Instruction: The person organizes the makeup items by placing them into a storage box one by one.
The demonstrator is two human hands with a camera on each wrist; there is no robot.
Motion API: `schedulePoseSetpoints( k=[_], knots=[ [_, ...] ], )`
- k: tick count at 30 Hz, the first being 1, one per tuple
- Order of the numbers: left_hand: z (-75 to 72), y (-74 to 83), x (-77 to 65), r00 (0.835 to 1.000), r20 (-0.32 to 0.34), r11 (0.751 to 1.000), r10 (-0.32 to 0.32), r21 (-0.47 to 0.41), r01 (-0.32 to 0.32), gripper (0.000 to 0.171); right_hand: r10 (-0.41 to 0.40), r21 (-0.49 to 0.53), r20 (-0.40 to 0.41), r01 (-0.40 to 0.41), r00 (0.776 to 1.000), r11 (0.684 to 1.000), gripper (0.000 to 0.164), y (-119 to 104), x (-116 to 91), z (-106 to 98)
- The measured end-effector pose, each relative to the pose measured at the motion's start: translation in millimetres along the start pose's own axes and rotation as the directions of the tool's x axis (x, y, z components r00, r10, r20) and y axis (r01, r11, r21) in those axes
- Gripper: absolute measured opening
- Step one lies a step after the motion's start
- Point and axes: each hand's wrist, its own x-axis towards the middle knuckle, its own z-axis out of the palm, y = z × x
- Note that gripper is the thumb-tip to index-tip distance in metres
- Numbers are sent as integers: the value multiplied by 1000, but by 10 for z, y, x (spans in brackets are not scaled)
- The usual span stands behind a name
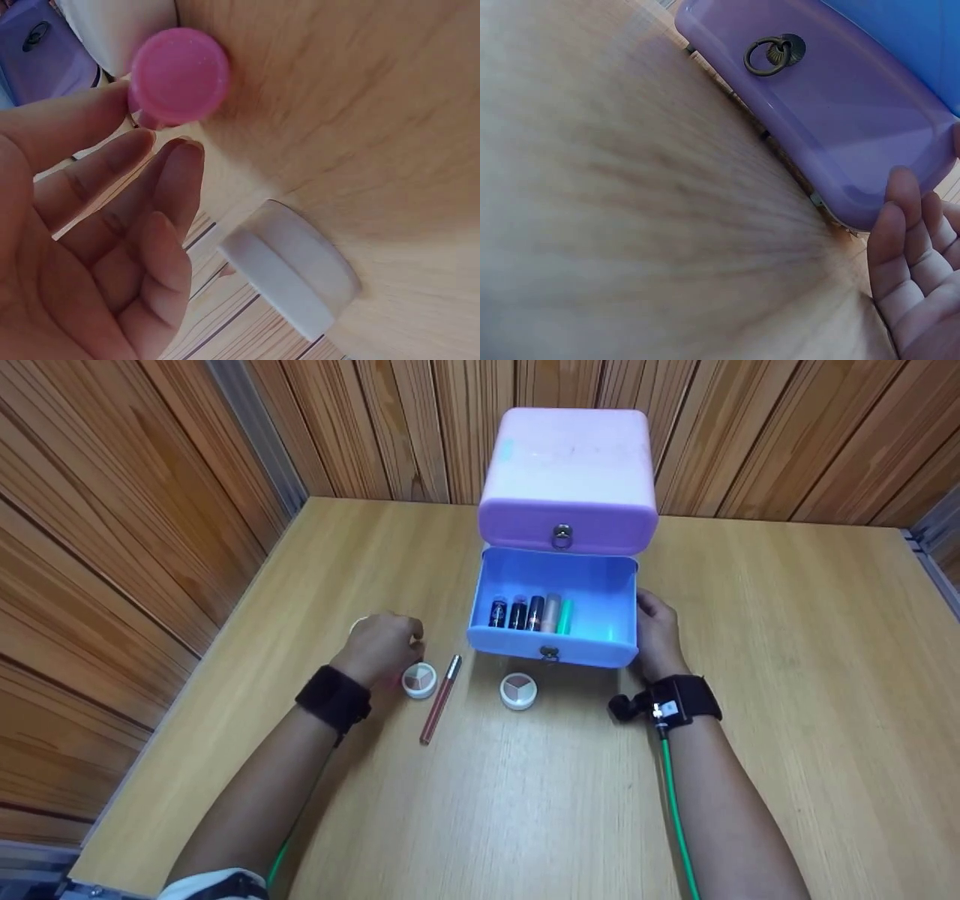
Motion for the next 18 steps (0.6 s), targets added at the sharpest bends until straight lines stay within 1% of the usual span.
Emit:
schedulePoseSetpoints(
  k=[2, 5, 6, 9, 12, 15, 18],
  knots=[
    [9, -16, 3, 1000, 19, 1000, -10, -2, 10, 17, 4, -2, 6, -4, 1000, 1000, 46, 2, 3, 4],
    [9, -28, 19, 998, 61, 999, -27, -37, 29, 16, 9, -5, 3, -9, 1000, 1000, 46, 2, 8, 10],
    [11, -29, 24, 998, 60, 999, -25, -38, 27, 15, 9, 6, 5, -9, 1000, 1000, 45, 1, 10, 13],
    [2, -15, 30, 1000, 27, 999, -10, -47, 11, 15, 8, 32, 8, -9, 1000, 999, 44, 1, 13, 19],
    [-32, 17, 14, 999, -36, 999, 21, -37, -22, 17, 6, 51, 14, -7, 1000, 999, 43, 4, 11, 13],
    [-124, 60, -21, 996, -78, 997, 47, -53, -51, 19, 4, 28, 14, -4, 1000, 1000, 43, 13, 11, 3],
    [-261, 105, -60, 989, -128, 994, 73, -68, -82, 18, -1, 16, 18, 1, 1000, 1000, 44, 18, 14, -4]
  ],
)
